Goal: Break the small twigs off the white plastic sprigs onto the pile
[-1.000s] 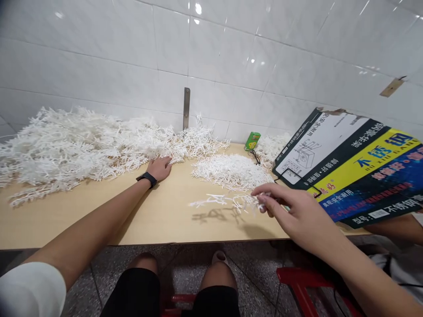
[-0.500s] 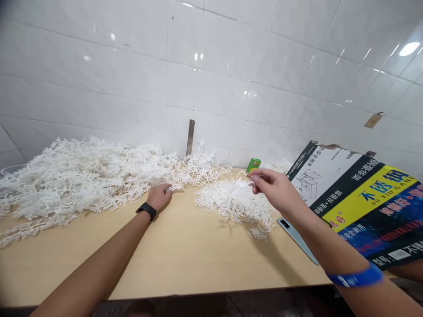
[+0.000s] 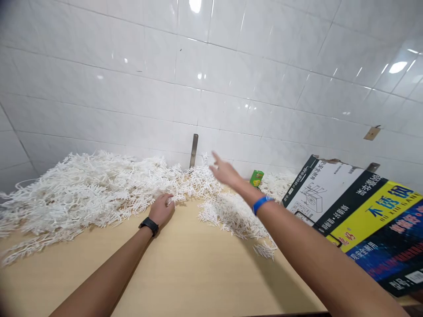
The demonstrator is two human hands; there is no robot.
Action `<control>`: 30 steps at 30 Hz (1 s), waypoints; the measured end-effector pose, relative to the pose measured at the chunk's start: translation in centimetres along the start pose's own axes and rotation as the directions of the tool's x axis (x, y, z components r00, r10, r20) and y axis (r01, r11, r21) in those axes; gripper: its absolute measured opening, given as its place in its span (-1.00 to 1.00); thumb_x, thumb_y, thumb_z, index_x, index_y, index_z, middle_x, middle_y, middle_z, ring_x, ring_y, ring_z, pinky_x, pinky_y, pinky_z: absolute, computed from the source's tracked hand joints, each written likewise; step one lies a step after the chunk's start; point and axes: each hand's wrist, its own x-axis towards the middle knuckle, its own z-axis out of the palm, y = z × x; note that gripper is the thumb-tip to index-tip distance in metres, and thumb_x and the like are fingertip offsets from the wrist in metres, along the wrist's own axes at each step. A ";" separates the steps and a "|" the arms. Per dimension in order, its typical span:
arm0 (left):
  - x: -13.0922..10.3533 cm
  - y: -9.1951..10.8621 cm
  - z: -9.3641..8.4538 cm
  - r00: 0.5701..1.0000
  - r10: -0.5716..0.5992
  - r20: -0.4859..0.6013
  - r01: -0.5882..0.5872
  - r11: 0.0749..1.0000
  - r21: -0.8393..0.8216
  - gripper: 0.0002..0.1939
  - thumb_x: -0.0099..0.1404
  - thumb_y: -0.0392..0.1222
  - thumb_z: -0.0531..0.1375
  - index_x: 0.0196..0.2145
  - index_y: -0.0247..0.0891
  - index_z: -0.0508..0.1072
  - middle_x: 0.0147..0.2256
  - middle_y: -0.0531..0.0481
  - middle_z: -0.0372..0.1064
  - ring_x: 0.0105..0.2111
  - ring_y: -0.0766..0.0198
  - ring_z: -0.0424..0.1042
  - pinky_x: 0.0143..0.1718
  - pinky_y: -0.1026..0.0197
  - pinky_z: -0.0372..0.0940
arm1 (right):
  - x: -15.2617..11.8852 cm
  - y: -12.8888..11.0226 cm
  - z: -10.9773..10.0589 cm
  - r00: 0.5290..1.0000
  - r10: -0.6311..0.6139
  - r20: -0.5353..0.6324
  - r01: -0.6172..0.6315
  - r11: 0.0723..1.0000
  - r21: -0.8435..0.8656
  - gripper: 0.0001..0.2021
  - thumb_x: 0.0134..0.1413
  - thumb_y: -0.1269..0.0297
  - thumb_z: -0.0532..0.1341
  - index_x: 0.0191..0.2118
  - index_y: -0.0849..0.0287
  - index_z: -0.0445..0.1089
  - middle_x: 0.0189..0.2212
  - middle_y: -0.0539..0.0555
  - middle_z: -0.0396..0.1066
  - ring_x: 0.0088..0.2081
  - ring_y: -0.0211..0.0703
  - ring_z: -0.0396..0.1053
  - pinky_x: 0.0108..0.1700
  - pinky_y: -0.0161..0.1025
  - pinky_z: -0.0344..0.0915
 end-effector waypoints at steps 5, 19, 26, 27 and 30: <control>-0.1 -0.6 0.4 0.996 0.084 -0.032 -0.082 0.995 0.050 -0.59 0.26 -0.17 0.09 0.03 -0.29 0.47 0.21 -0.19 0.26 0.21 -0.02 0.21 0.24 -0.06 0.14 | -14.9 3.8 8.4 0.794 -0.397 0.460 0.504 0.853 -0.135 -0.45 0.29 0.07 0.09 0.34 0.05 0.11 0.36 0.19 0.02 0.37 0.22 -0.07 0.33 0.24 -0.05; -1.2 0.2 0.9 0.976 0.070 0.206 -0.143 0.921 0.362 -0.46 0.31 -0.06 0.01 0.21 -0.25 0.29 0.31 -0.21 0.09 0.31 -0.09 0.04 0.27 -0.18 -0.01 | -24.9 14.7 5.1 0.468 -0.611 0.638 0.621 0.741 0.254 -0.17 0.12 -0.02 0.20 0.42 0.06 -0.15 0.41 0.20 -0.23 0.39 0.24 -0.23 0.33 0.24 -0.12; -1.1 0.5 1.4 0.975 0.063 0.211 -0.147 0.900 0.410 -0.46 0.36 -0.05 -0.07 0.22 -0.27 0.27 0.29 -0.23 0.12 0.30 -0.07 0.05 0.27 -0.19 -0.03 | -24.7 17.1 5.2 0.387 -0.679 0.623 0.651 0.680 0.337 -0.14 0.04 0.06 0.23 0.41 0.06 -0.12 0.41 0.18 -0.20 0.39 0.23 -0.23 0.33 0.22 -0.14; -1.1 0.6 1.4 0.975 0.065 0.211 -0.149 0.899 0.411 -0.46 0.37 -0.05 -0.07 0.22 -0.28 0.27 0.28 -0.23 0.13 0.30 -0.07 0.05 0.27 -0.19 -0.02 | -24.7 17.3 5.3 0.392 -0.681 0.618 0.647 0.682 0.341 -0.14 0.04 0.07 0.22 0.41 0.06 -0.12 0.41 0.18 -0.20 0.39 0.22 -0.23 0.33 0.22 -0.15; -1.1 0.6 1.6 0.973 0.080 0.215 -0.164 0.897 0.410 -0.47 0.37 -0.06 -0.08 0.21 -0.28 0.28 0.27 -0.23 0.15 0.29 -0.07 0.07 0.27 -0.20 -0.01 | -24.7 17.7 5.7 0.409 -0.680 0.608 0.623 0.695 0.359 -0.17 0.04 0.06 0.21 0.41 0.03 -0.08 0.41 0.13 -0.18 0.39 0.20 -0.21 0.34 0.19 -0.17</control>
